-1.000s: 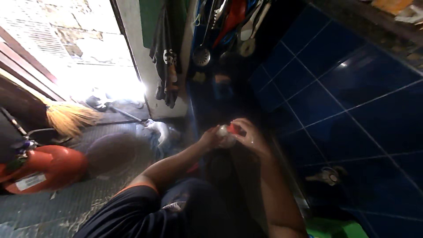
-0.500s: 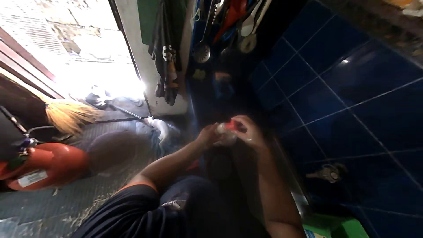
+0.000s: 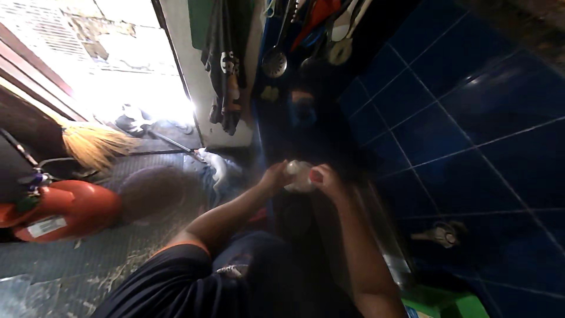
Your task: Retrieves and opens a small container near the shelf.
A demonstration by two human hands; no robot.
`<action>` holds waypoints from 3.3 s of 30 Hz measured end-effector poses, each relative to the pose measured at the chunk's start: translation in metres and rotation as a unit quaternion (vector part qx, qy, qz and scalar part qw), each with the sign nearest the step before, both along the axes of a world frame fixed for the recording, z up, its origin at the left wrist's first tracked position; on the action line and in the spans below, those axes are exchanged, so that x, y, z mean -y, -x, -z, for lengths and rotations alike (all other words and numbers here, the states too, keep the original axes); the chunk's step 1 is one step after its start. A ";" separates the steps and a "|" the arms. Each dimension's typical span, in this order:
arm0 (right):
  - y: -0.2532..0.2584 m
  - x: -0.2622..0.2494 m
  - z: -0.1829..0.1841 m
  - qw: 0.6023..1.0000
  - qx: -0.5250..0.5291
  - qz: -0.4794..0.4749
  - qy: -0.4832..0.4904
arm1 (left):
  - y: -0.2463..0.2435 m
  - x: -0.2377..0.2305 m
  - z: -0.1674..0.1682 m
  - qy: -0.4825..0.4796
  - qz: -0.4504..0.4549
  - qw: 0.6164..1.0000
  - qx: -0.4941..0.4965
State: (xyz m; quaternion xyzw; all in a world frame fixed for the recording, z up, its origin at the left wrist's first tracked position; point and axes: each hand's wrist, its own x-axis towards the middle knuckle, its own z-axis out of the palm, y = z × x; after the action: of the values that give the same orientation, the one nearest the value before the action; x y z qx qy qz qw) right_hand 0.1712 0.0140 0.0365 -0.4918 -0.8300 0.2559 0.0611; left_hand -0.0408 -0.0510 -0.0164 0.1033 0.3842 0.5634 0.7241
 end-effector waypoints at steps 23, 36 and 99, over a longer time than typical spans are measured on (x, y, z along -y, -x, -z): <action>0.012 0.010 0.009 0.991 -0.070 -0.002 0.110 | 0.001 0.003 -0.005 0.005 0.002 1.000 0.003; 0.015 0.020 0.024 0.973 -0.180 0.104 0.098 | -0.001 0.001 -0.004 0.002 0.004 1.000 -0.012; -0.005 0.013 -0.056 0.990 -0.138 0.010 -0.030 | -0.026 -0.016 -0.017 -0.025 0.037 0.976 -0.212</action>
State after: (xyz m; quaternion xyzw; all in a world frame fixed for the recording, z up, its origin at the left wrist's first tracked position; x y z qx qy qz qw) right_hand 0.1766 0.0009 0.0929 -0.4582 -0.8160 0.2951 0.1924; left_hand -0.0150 -0.0354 0.0002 0.2523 0.5110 0.5112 0.6434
